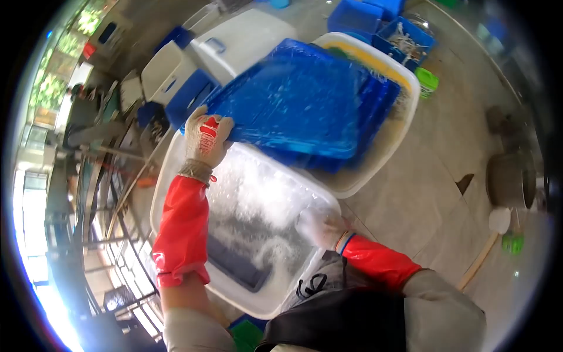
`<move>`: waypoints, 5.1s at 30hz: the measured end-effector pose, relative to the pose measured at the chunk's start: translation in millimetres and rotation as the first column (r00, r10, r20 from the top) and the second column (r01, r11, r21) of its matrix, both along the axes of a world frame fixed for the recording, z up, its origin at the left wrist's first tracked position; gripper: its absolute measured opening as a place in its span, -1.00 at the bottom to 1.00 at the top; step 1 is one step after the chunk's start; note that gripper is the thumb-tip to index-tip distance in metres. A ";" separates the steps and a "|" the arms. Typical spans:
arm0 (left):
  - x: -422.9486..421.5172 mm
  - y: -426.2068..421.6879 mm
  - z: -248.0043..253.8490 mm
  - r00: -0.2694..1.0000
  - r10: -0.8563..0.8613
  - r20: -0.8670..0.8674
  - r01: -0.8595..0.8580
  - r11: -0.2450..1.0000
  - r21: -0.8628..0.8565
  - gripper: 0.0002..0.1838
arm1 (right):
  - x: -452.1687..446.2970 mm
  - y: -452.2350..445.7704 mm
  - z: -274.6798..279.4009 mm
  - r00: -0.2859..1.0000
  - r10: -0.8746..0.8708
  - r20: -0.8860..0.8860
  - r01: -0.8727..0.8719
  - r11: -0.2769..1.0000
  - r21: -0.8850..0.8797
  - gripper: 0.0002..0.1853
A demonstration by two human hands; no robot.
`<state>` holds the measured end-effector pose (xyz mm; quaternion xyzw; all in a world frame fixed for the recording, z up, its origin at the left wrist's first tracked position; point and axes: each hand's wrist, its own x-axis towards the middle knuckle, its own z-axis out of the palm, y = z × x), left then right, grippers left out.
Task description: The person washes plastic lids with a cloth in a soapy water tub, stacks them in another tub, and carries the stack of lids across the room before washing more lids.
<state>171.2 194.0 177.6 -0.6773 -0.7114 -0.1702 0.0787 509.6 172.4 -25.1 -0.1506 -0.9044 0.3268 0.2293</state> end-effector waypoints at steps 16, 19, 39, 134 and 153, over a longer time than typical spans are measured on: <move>-163.5 -259.3 -215.6 0.617 0.786 0.021 -0.707 0.566 -0.424 -0.09 | -4.3 14.9 53.7 0.917 0.131 0.376 -0.151 0.988 0.023 -0.80; -140.6 -349.1 -249.5 0.507 0.854 -0.116 -0.614 0.263 -0.744 -0.04 | 1.8 4.8 37.5 0.849 0.049 0.526 -0.098 0.993 0.065 -0.82; -54.9 -362.1 -149.1 0.207 0.856 0.473 -0.735 0.455 -0.502 -0.37 | 5.7 17.0 33.4 0.933 -0.028 0.358 -0.029 0.988 0.153 -0.69; 160.9 -423.3 -138.5 -0.204 0.344 0.916 -0.957 0.126 -0.260 -0.56 | -110.5 -212.2 34.5 0.498 0.852 0.164 -0.707 0.508 -0.492 -0.76; 229.0 -436.6 -72.5 -0.427 0.128 0.895 -0.875 0.193 -0.445 -0.40 | -293.5 -208.9 -18.5 0.823 0.480 0.304 -0.427 0.875 -0.227 -0.77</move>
